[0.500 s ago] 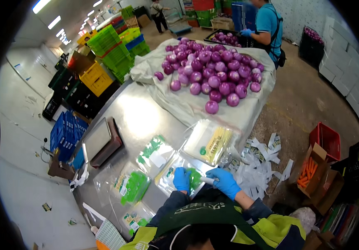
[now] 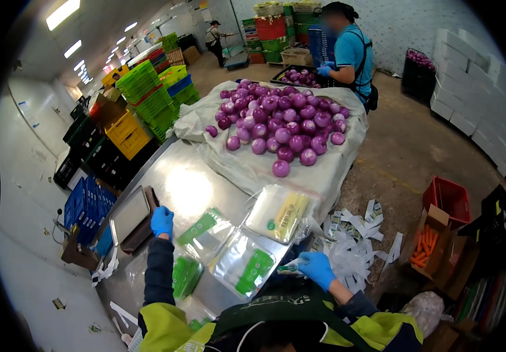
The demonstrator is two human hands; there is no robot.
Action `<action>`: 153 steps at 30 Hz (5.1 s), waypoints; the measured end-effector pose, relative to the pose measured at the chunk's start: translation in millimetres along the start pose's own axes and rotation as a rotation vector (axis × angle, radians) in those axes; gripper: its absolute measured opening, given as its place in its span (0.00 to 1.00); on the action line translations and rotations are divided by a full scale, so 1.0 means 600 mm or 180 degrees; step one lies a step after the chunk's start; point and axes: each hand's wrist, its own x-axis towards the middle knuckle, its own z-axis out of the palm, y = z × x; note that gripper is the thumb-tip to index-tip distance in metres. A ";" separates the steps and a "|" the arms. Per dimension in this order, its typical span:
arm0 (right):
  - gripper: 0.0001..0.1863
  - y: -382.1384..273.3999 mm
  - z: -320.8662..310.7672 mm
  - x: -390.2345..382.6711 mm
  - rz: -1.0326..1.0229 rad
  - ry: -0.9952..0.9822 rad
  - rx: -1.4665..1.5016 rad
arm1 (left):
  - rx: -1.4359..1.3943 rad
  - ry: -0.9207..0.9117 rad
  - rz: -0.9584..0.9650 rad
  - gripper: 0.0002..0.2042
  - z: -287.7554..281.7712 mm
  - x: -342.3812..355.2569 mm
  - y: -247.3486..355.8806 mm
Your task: The person peels adhesive labels from a roll and applies them to plastic bags laid out on a metal table.
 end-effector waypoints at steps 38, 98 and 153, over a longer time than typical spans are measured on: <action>0.24 -0.079 -0.008 0.030 0.0016 -0.1090 0.1052 | -0.2784 -0.1109 -0.2283 0.16 0.085 -0.382 0.196; 0.12 -0.080 0.048 -0.027 -0.0286 -0.0975 0.0395 | -0.1301 -0.1584 -0.0143 0.21 0.093 -0.443 0.227; 0.07 -0.082 -0.072 0.033 -0.0601 -0.0118 -0.0115 | -0.1343 -0.2007 -0.0555 0.24 0.102 -0.465 0.220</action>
